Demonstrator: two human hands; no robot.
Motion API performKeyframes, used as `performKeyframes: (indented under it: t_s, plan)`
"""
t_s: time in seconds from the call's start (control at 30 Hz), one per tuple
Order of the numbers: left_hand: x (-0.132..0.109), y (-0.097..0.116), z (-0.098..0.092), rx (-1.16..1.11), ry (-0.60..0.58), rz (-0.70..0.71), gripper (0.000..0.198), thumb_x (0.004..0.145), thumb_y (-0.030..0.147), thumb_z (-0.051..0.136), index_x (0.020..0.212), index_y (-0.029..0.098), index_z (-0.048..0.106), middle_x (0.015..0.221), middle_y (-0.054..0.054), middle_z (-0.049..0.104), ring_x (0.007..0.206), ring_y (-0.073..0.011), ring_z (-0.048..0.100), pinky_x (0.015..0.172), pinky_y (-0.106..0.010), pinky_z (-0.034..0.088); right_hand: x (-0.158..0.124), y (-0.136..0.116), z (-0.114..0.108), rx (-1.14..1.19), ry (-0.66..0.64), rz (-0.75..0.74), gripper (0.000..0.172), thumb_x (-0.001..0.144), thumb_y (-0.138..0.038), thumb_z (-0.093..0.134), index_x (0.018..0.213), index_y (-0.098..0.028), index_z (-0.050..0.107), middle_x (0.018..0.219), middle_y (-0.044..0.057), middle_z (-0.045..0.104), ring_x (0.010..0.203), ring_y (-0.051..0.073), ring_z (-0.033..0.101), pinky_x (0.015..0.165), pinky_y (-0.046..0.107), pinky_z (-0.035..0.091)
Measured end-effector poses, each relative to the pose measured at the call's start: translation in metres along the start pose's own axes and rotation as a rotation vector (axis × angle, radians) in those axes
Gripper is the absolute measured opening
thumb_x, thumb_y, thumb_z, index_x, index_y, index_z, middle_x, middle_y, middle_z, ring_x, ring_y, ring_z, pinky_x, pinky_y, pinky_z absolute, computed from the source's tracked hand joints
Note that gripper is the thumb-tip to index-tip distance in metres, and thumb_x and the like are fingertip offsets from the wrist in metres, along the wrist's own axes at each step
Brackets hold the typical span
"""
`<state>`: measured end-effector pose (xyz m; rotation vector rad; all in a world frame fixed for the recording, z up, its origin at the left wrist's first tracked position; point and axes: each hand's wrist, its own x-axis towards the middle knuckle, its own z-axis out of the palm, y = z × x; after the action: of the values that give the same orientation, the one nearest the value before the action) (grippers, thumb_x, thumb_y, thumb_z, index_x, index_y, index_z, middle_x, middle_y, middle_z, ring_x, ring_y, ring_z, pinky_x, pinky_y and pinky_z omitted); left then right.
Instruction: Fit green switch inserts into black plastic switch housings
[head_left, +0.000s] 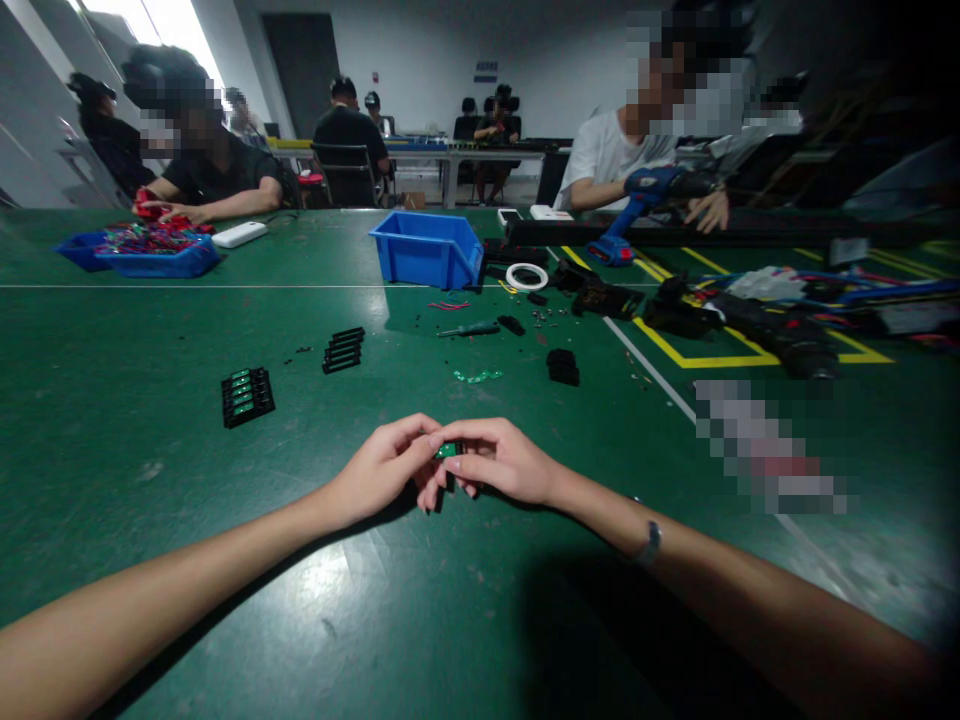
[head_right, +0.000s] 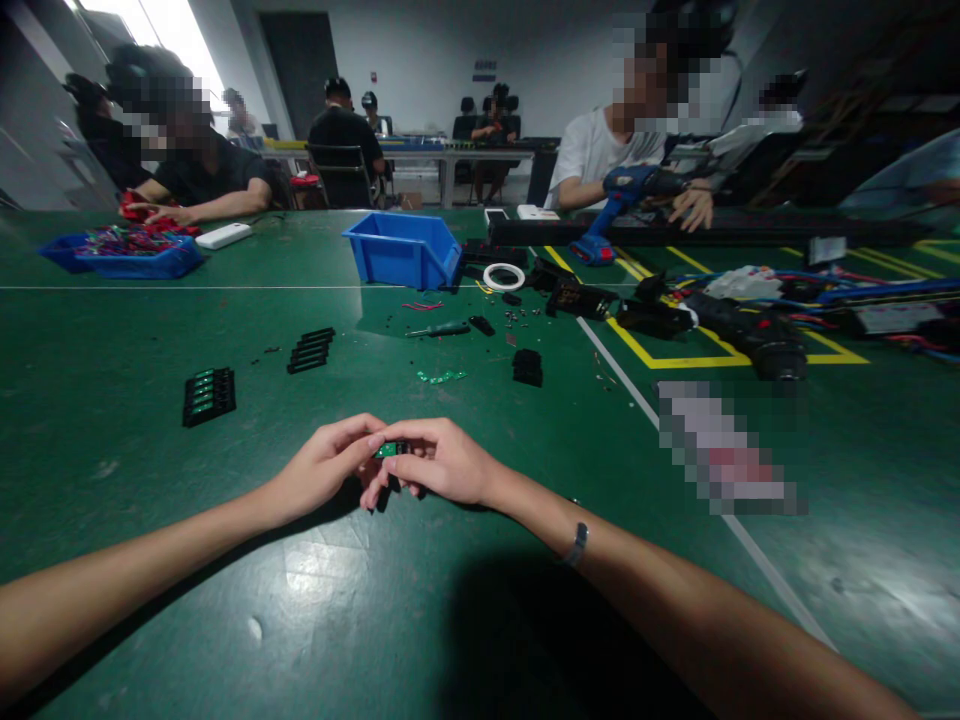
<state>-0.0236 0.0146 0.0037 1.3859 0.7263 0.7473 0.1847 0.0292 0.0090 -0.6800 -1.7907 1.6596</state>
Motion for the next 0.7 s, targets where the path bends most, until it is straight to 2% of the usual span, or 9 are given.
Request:
performKeyframes:
  t_s: [0.2,0.7]
  plan:
    - [0.0007,-0.0017,-0.0008,-0.005,0.004,0.01,0.033,0.102,0.047,0.052,0.106,0.014,0.056,0.067,-0.002,0.068,0.053,-0.0132,0.066,0.054,-0.022,0.054,-0.0006,-0.0022,-0.0009,0.012,-0.022,-0.003,0.035,0.091,-0.022,0.064,0.124,-0.011,0.067,0.085,0.008,0.075,0.059,0.012,0.062,0.051,0.02,0.05]
    - [0.0,0.0008,0.0007,0.009,-0.006,0.005,0.034,0.102,0.048,0.051,0.106,0.014,0.055,0.069,-0.004,0.069,0.053,-0.013,0.065,0.054,-0.022,0.053,0.0007,0.0028,-0.0002,-0.023,-0.009,-0.017,0.033,0.092,-0.031,0.068,0.119,-0.011,0.069,0.083,0.007,0.074,0.057,0.011,0.06,0.05,0.02,0.051]
